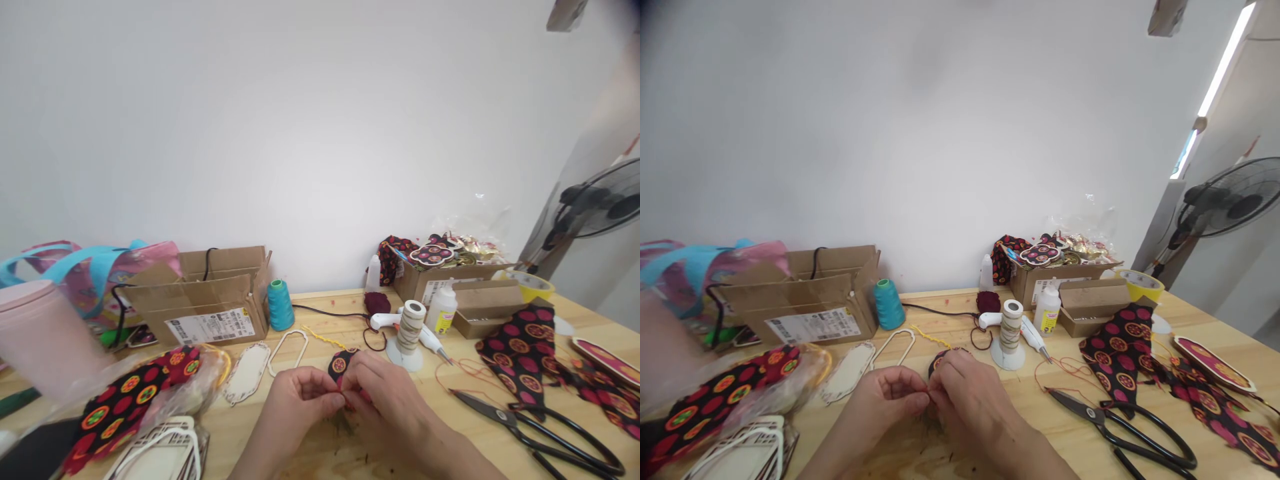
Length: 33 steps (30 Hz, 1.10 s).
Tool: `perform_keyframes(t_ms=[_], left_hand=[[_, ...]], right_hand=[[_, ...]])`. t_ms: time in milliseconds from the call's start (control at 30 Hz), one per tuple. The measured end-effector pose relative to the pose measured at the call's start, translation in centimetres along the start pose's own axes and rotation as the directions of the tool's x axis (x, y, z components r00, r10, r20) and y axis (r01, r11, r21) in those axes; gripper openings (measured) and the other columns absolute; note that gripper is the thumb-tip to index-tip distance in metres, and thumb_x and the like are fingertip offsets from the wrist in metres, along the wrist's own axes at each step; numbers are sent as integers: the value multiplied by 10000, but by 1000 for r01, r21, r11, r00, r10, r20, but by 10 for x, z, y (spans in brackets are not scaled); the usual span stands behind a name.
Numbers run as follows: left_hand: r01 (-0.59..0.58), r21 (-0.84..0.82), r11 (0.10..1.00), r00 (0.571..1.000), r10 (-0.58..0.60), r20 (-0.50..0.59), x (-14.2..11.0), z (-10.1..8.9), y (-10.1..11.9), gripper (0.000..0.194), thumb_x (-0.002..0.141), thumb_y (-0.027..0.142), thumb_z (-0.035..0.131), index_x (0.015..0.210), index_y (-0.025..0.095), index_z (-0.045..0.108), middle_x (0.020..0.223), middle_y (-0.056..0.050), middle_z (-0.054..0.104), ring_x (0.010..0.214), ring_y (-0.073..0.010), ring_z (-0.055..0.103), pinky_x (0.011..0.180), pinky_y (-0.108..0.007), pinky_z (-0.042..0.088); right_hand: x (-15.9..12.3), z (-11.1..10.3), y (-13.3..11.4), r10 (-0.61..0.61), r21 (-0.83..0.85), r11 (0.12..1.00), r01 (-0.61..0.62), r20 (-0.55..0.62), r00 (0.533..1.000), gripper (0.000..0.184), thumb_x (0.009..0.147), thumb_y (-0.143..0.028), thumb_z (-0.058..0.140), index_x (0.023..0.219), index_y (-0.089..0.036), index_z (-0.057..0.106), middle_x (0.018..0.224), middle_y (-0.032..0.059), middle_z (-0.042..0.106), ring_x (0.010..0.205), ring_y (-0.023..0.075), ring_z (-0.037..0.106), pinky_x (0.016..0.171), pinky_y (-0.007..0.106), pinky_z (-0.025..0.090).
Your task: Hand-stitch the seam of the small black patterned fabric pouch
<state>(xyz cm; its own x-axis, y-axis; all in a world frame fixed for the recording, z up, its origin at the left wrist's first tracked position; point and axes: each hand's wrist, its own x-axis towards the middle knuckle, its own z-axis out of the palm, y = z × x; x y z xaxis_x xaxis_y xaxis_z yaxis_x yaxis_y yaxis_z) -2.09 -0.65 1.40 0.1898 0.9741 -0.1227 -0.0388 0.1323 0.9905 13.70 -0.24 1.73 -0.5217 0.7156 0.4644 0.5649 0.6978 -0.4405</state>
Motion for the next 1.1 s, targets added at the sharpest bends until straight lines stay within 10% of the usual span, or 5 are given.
perform_keyframes(t_ms=[767,1100], left_hand=[[11,11,1000,999,-11,40,0,1,-2,147,528,239,713,592,122,651,567,-35,671,522,-127,568,531,-225,429],[-70,-36,997,995,72,65,-3,1,5,73,579,199,683,553,145,640,490,17,622,469,-83,528,482,-173,397]], right_hand=[[1,-2,4,-133,-251,958,141,47,990,94,784,-170,477,702,-188,519,699,4,557,630,134,460,517,234,322],[0,-14,-2,29,178,984,-20,-48,998,123,782,-150,467,778,-196,580,726,14,567,697,127,494,612,232,374]])
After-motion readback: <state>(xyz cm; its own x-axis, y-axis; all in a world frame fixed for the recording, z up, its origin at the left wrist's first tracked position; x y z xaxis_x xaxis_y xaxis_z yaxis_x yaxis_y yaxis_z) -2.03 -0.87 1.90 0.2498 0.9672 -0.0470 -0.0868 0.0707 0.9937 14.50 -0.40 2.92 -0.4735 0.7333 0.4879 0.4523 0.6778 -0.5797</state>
